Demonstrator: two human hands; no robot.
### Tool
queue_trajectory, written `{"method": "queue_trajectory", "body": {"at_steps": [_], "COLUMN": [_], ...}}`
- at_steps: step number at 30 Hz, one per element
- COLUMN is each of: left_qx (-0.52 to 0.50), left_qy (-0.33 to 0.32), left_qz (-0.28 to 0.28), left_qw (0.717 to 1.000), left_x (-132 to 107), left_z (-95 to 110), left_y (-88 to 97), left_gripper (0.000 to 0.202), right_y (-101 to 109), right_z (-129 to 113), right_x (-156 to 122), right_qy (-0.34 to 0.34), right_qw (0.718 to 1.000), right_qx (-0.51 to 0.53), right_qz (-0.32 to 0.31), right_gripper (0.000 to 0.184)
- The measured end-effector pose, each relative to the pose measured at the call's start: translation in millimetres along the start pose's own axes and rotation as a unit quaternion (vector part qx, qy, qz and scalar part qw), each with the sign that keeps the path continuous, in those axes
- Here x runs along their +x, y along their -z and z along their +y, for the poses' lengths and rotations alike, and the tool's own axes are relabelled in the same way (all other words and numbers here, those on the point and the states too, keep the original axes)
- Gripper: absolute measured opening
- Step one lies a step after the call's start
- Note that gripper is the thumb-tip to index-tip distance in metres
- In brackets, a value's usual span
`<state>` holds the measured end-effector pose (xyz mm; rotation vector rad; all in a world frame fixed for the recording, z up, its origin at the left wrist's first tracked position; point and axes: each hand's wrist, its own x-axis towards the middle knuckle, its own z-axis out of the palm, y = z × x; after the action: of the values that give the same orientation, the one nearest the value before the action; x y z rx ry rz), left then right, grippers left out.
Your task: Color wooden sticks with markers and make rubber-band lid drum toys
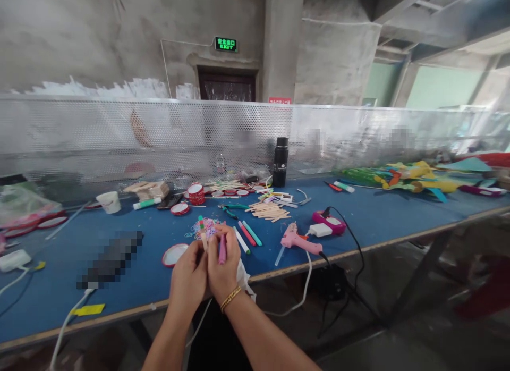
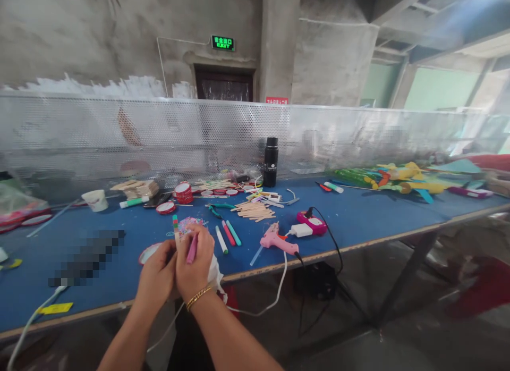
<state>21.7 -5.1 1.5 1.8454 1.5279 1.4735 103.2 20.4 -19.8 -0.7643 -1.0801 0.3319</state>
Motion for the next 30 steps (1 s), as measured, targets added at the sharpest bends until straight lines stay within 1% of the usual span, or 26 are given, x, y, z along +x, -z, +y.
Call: {"method": "queue_trajectory", "body": {"at_steps": [3, 5, 7, 9, 12, 15, 23, 30], "left_qx": [-0.001, -0.004, -0.005, -0.006, -0.004, 0.001, 0.019, 0.028], "left_qy": [0.002, 0.003, 0.001, -0.001, -0.003, -0.002, 0.011, 0.013], "left_qz": [0.005, 0.008, 0.006, 0.001, -0.002, 0.003, 0.01, 0.013], "left_qw": [1.0, 1.0, 1.0, 1.0, 1.0, 1.0, 1.0, 0.999], "left_x": [-1.5, -2.7, -4.0, -5.0, -5.8, -6.4, -9.8, -10.7], "left_z": [-0.8, -1.0, -1.0, -1.1, -1.5, -1.5, 8.2, 12.0], "left_y": [-0.9, -1.5, -1.8, -1.9, -2.1, -2.7, -3.1, -2.4], "left_gripper": [0.025, 0.025, 0.024, 0.021, 0.016, 0.014, 0.018, 0.015], "right_y": [1.9, 2.9, 3.5, 3.9, 4.6, 5.8, 8.8, 7.8], "right_z": [-0.4, 0.0, 0.2, -0.3, -1.9, -2.9, -3.2, -1.6], "right_x": [-1.1, -1.3, -0.9, -0.3, -0.4, -2.1, -4.4, -3.3], "right_qy": [-0.021, -0.026, -0.032, -0.043, -0.055, -0.058, -0.051, -0.042], "right_qw": [0.999, 0.998, 0.997, 0.996, 0.995, 0.995, 0.996, 0.997], "right_qx": [0.036, 0.057, 0.071, 0.077, 0.075, 0.073, 0.076, 0.069], "right_qz": [0.01, 0.002, -0.01, -0.003, 0.021, 0.023, -0.002, -0.007], "right_gripper": [0.027, 0.033, 0.035, 0.032, 0.02, 0.014, 0.018, 0.019]}}
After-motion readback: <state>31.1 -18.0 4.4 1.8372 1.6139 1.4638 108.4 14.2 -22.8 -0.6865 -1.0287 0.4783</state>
